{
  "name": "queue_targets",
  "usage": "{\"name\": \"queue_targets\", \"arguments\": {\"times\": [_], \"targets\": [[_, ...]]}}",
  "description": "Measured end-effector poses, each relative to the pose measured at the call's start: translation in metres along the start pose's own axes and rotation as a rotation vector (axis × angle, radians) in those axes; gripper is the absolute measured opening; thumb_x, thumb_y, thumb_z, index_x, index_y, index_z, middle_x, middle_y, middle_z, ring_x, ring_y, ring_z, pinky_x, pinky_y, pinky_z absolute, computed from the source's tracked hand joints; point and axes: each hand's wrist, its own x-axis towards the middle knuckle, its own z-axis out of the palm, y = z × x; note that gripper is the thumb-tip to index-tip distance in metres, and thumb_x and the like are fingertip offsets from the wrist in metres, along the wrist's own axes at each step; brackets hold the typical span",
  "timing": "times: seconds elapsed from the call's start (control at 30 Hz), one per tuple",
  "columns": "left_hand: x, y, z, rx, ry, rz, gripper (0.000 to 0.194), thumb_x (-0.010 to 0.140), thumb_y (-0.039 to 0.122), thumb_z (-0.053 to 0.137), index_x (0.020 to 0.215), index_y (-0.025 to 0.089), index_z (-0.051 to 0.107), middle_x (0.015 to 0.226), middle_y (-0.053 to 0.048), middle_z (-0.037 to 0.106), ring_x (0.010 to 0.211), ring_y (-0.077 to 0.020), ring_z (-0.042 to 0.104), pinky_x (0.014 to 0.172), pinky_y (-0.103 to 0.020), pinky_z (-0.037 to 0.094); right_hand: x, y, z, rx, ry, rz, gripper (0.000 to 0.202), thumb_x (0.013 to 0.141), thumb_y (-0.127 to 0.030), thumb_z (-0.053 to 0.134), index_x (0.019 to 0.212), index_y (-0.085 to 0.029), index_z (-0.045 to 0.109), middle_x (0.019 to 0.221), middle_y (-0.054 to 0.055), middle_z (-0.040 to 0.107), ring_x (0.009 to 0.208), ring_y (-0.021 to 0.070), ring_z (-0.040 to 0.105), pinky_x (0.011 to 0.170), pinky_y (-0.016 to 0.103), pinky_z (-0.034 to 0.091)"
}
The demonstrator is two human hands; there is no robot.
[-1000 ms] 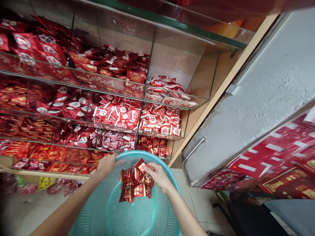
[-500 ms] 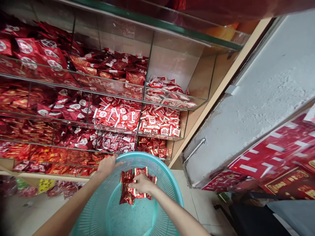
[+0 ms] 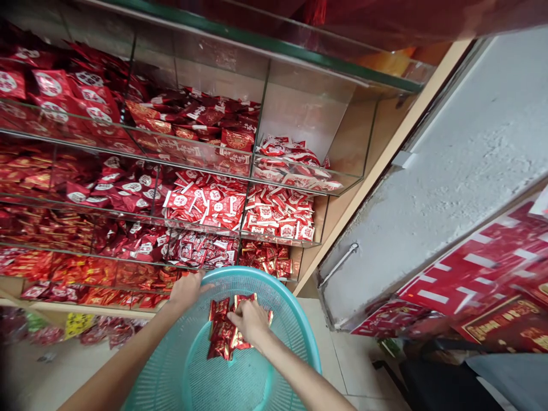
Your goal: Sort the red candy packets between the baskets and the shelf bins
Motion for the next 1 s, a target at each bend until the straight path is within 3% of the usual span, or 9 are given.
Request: {"name": "queue_targets", "arguments": {"times": [0.17, 0.27, 0.4, 0.53, 0.73, 1.0], "targets": [[0.001, 0.0, 0.002, 0.029, 0.063, 0.017, 0.043, 0.082, 0.047, 0.04, 0.106, 0.014, 0.052, 0.087, -0.015, 0.066, 0.084, -0.0298, 0.062, 0.068, -0.036, 0.047, 0.037, 0.005, -0.04, 0.007, 0.199, -0.023, 0.032, 0.08, -0.046, 0.046, 0.067, -0.02, 0.061, 0.062, 0.003, 0.061, 0.058, 0.0135, 0.052, 0.052, 0.024, 0.026], [0.0, 0.0, 0.0, 0.036, 0.058, 0.019, 0.043, 0.082, 0.047, 0.039, 0.106, 0.014, 0.052, 0.088, -0.015, 0.065, 0.086, -0.0299, 0.062, 0.069, -0.036, 0.047, 0.075, 0.016, -0.053, 0.05, 0.287, 0.09, 0.025, 0.079, -0.04, 0.049, 0.074, -0.021, 0.063, 0.071, 0.004, 0.065, 0.063, 0.0139, 0.055, 0.054, 0.024, 0.029], [-0.001, 0.0, -0.002, 0.051, 0.03, 0.018, 0.042, 0.084, 0.044, 0.034, 0.106, 0.014, 0.052, 0.091, -0.015, 0.064, 0.087, -0.0287, 0.061, 0.071, -0.036, 0.047, 0.116, 0.029, -0.048, 0.077, 0.266, 0.196, 0.026, 0.075, -0.041, 0.054, 0.065, -0.019, 0.064, 0.069, 0.006, 0.065, 0.063, 0.0154, 0.057, 0.052, 0.023, 0.031], [-0.002, 0.0, -0.002, 0.029, 0.025, -0.008, 0.042, 0.084, 0.044, 0.035, 0.108, 0.014, 0.053, 0.093, -0.016, 0.064, 0.09, -0.0278, 0.06, 0.074, -0.035, 0.046, 0.138, 0.038, -0.031, 0.109, 0.23, 0.209, 0.026, 0.073, -0.039, 0.056, 0.059, -0.018, 0.064, 0.063, 0.005, 0.065, 0.057, 0.014, 0.056, 0.051, 0.022, 0.032], [-0.003, 0.0, -0.003, 0.003, 0.018, -0.029, 0.042, 0.083, 0.045, 0.038, 0.11, 0.016, 0.052, 0.095, -0.015, 0.063, 0.092, -0.0262, 0.06, 0.077, -0.034, 0.045, 0.136, 0.045, -0.032, 0.145, 0.281, 0.167, 0.018, 0.075, -0.024, 0.051, 0.069, -0.018, 0.067, 0.068, 0.004, 0.066, 0.064, 0.0137, 0.059, 0.056, 0.021, 0.036], [-0.002, 0.0, -0.003, -0.004, 0.014, -0.015, 0.042, 0.083, 0.046, 0.038, 0.109, 0.016, 0.052, 0.095, -0.015, 0.064, 0.092, -0.0262, 0.06, 0.076, -0.033, 0.045, 0.08, 0.046, -0.071, 0.124, 0.369, 0.031, 0.022, 0.079, -0.029, 0.043, 0.073, -0.019, 0.061, 0.062, 0.003, 0.061, 0.058, 0.0145, 0.052, 0.056, 0.023, 0.034]]}}
